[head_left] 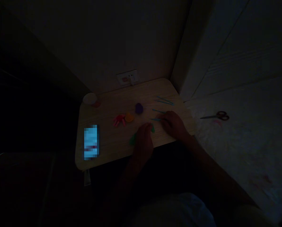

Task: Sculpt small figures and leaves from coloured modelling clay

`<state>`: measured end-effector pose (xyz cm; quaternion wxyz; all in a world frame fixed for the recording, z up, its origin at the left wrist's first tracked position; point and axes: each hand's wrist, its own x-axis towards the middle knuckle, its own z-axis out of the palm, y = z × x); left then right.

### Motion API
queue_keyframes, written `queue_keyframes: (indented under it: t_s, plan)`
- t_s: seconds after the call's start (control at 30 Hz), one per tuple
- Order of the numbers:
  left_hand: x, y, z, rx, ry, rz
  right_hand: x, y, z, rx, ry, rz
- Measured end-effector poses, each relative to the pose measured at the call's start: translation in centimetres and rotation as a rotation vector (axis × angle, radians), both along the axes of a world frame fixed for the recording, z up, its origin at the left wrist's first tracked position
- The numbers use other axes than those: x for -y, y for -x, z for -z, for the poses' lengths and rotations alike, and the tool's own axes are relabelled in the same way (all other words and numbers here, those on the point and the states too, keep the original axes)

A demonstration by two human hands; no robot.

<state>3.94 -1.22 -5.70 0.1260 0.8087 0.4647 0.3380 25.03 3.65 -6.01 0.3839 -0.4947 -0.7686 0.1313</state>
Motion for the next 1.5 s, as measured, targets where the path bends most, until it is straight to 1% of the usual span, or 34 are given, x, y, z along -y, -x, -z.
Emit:
queue_keyframes:
  t_s: [0.13, 0.23, 0.33, 0.43, 0.53, 0.6, 0.67, 0.73, 0.8, 0.87, 0.97, 1.13, 1.23, 1.4, 1.5]
  plan:
    - [-1.5, -0.2, -0.5, -0.188, -0.002, 0.083, 0.3, 0.0, 0.2, -0.074, -0.003, 0.042]
    - [-2.0, -0.4, -1.1, -0.263, 0.009, 0.038, 0.3, -0.1, 0.2, -0.097, 0.007, 0.051]
    - [-2.0, -0.4, -1.7, -0.273, 0.001, -0.049, 0.3, -0.2, 0.2, -0.111, 0.01, 0.043]
    - [-1.7, -0.4, -1.9, -0.277, 0.018, -0.087, 0.3, -0.2, 0.2, -0.117, 0.017, 0.057]
    - [-1.0, -0.3, -1.8, -0.232, 0.017, -0.135, 0.9, 0.2, 0.1, -0.071, 0.041, 0.103]
    - [-0.6, -0.2, -1.5, -0.181, -0.038, -0.154, 1.6, 0.7, 0.0, -0.014, 0.052, 0.134]
    - [-0.2, -0.1, -1.1, -0.155, -0.111, -0.125, 2.4, 1.3, -0.1, 0.043, 0.064, 0.152]
    - [0.0, 0.0, -0.9, -0.166, -0.146, -0.077, 3.0, 1.9, -0.2, 0.086, 0.082, 0.158]
    - [0.0, 0.1, -0.7, -0.185, -0.126, -0.056, 3.3, 2.4, -0.3, 0.115, 0.1, 0.161]
    - [0.0, 0.2, -0.7, -0.185, -0.088, -0.066, 3.3, 2.8, -0.5, 0.133, 0.105, 0.164]
    - [0.3, 0.2, -0.8, -0.164, -0.076, -0.066, 3.2, 2.9, -0.5, 0.127, 0.11, 0.165]
    - [1.8, -0.1, -0.4, -0.204, -0.025, 0.086, 3.5, 2.4, -0.4, 0.095, 0.097, 0.133]
    - [2.6, 0.0, -0.1, -0.232, 0.005, 0.144, 4.0, 2.5, -0.4, 0.103, 0.113, 0.135]
    - [2.6, 0.5, -0.1, -0.238, 0.054, 0.187, 4.7, 3.2, -0.5, 0.144, 0.135, 0.12]
    - [2.3, 0.7, -0.3, -0.216, 0.064, 0.19, 4.7, 3.2, -0.5, 0.146, 0.148, 0.084]
